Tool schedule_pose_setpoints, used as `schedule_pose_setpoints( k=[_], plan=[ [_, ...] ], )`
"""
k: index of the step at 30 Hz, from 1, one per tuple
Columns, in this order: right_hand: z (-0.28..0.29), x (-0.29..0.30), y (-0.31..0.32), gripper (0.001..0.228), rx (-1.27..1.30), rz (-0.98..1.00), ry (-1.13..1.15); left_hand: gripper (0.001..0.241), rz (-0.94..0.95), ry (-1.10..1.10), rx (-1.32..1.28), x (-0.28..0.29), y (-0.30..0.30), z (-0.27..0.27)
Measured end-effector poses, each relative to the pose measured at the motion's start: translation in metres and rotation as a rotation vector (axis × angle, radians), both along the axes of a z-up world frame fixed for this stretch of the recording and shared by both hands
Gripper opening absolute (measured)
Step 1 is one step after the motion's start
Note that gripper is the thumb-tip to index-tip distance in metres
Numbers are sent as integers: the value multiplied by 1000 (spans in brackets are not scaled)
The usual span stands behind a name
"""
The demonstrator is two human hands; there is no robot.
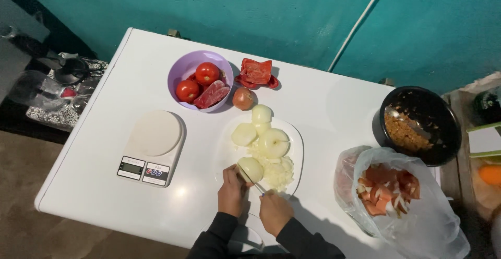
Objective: The recorder is peeling and dicing onions on a plate using a knife.
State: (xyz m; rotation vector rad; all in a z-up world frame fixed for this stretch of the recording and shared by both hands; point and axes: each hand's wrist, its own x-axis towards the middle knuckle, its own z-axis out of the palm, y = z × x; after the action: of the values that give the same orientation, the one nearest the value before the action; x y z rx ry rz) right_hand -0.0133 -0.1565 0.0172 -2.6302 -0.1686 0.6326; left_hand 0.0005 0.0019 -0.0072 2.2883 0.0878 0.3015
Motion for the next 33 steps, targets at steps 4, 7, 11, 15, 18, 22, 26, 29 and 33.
schedule_pose_setpoints(
  k=[4,7,11,15,18,22,26,29,33],
  plan=[
    [-6,-17,-18,30,22,29,-82,55,-7,-26,-6,1,0,-3],
    [7,-19,-24,32,-90,-60,18,56,-1,50,10,3,3,-7],
    [15,-24,-40,31,-86,91,-31,62,19,26,-8,3,1,-7],
    [62,-15,-12,35,-39,32,-32,64,44,91,0,3,1,-14],
    [66,2,6,36,-20,66,4,60,29,43,-32,3,1,-17],
    [39,6,10,33,-28,30,-55,61,25,55,-42,5,3,-3],
    [43,-4,-2,33,-65,44,-49,64,12,99,-49,6,4,-4],
    [54,-5,-6,33,-82,47,-63,66,4,111,-47,7,5,2],
    [72,0,3,33,-45,41,-14,63,11,94,-77,6,6,-3]
  ],
)
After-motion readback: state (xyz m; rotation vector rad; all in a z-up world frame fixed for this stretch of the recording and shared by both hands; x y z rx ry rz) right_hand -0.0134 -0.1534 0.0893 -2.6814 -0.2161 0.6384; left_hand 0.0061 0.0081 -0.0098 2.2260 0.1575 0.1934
